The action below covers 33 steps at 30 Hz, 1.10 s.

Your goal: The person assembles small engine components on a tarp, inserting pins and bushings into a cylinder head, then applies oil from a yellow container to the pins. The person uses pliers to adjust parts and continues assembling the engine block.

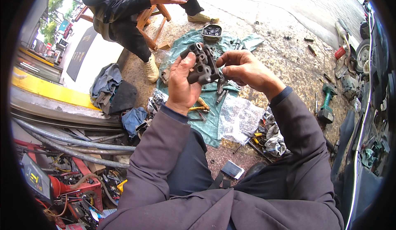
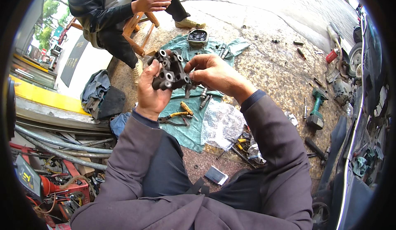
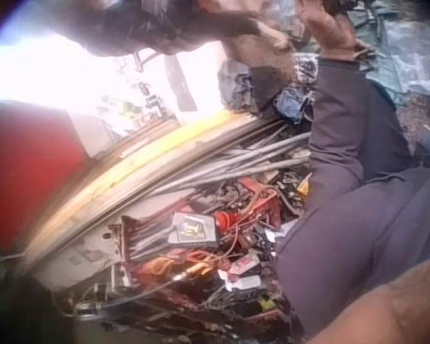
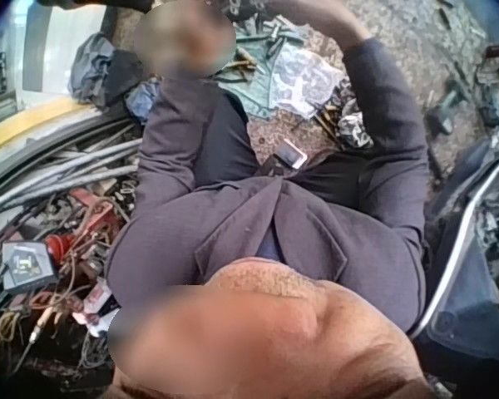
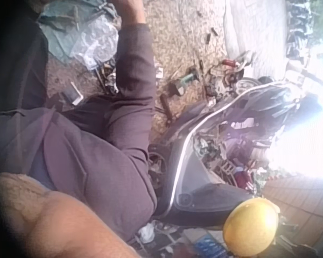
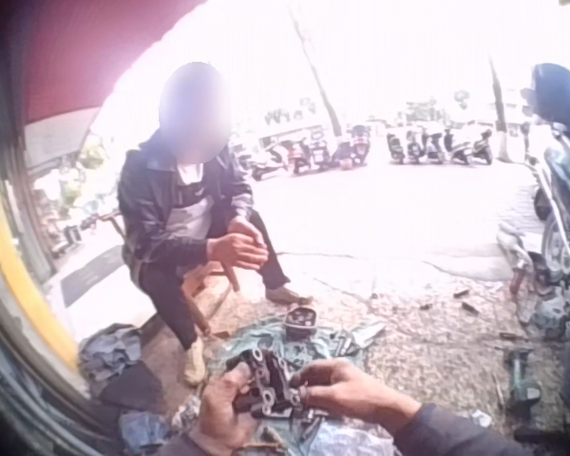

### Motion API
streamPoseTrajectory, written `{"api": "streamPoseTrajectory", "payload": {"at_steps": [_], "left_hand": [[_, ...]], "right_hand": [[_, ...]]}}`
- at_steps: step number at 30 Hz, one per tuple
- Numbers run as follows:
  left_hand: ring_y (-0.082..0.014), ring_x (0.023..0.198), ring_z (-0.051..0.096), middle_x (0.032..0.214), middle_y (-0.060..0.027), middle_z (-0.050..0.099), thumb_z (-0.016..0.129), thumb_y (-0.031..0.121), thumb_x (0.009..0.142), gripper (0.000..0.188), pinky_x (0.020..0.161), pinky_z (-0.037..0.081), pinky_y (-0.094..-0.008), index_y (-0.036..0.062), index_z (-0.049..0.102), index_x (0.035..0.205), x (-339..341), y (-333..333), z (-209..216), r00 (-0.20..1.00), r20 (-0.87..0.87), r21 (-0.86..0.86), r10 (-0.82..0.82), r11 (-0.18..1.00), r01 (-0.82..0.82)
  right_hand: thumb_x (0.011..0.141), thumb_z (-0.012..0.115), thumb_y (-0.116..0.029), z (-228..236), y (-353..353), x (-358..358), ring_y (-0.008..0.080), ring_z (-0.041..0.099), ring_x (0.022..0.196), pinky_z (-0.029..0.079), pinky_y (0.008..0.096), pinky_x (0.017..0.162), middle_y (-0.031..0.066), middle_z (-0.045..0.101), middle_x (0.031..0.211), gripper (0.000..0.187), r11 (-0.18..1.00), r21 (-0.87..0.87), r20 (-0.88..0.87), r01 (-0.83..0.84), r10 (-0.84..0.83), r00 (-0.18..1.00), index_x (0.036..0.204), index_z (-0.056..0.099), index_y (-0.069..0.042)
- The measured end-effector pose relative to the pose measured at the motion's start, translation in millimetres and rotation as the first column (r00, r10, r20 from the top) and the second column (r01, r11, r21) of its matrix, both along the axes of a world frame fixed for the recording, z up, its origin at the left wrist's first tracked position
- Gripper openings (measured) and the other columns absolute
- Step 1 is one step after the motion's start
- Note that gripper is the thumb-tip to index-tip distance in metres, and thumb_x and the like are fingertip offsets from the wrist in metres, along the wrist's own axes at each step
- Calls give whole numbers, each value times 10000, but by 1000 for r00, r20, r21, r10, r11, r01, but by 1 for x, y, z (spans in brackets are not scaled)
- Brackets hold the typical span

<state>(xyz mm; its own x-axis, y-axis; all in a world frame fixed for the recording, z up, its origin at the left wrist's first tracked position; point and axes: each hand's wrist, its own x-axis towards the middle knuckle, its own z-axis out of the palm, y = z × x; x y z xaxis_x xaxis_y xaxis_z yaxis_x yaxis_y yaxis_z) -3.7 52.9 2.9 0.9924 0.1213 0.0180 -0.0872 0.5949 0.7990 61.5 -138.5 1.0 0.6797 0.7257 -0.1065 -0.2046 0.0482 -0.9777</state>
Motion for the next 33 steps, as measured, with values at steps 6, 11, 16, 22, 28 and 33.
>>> {"api": "streamPoseTrajectory", "payload": {"at_steps": [6, 11, 16, 22, 28, 33], "left_hand": [[-146, 1040, 568, 1187, -108, 558, 626, -15, 888, 534, 940, 477, -292, -41, 382, 1363, -2, -6, 0, 899, 392, 357, 194, 869, -343], [-179, 1104, 538, 1268, -146, 480, 694, -25, 823, 721, 986, 452, -315, -71, 286, 1416, -7, -10, 5, 865, 477, 536, 153, 729, -425], [-178, 1104, 548, 1248, -125, 506, 623, 29, 875, 660, 989, 456, -320, -70, 284, 1433, -11, -7, 10, 927, 374, 410, 32, 891, -196], [-227, 1154, 586, 1281, -141, 569, 396, 220, 1007, 416, 973, 508, -389, 3, 424, 1361, 0, 5, 3, 995, 72, 190, 63, 979, -76], [-257, 1111, 623, 1255, -155, 589, 326, 237, 1019, 427, 967, 523, -430, 9, 421, 1367, 4, 16, 1, 991, -117, 63, -71, 995, 79], [-262, 1123, 617, 1280, -161, 573, 339, 172, 990, 450, 972, 526, -440, 29, 382, 1415, 3, 19, 5, 980, -178, 87, -86, 991, 103]], "right_hand": [[861, 636, -98, 8, -7, 2, 37, 507, 626, 399, 204, 532, 9, 624, 802, 337, 989, -38, 22, -144, 145, 989, 1166, 580, 34], [834, 639, -42, 12, 0, -5, 74, 578, 779, 473, 234, 686, 24, 651, 864, 274, 988, 54, 76, -145, 141, 987, 1089, 610, 54], [827, 630, -15, 8, -7, 2, 83, 581, 799, 482, 254, 727, 24, 659, 873, 218, 995, 42, 137, -92, 85, 987, 1032, 631, 58], [822, 630, -8, -4, -3, 5, 91, 585, 789, 494, 271, 728, 50, 664, 851, 212, 999, -45, 353, 12, 5, 936, 1027, 625, 47], [830, 634, 29, -10, 1, 4, 64, 587, 819, 497, 244, 729, 21, 650, 875, 249, 979, -182, 539, 91, 21, 842, 1077, 608, 40], [773, 638, -22, -15, 4, 3, 157, 643, 702, 514, 324, 666, 142, 680, 770, 225, 986, -97, 572, 132, -54, 819, 991, 652, 31]]}}
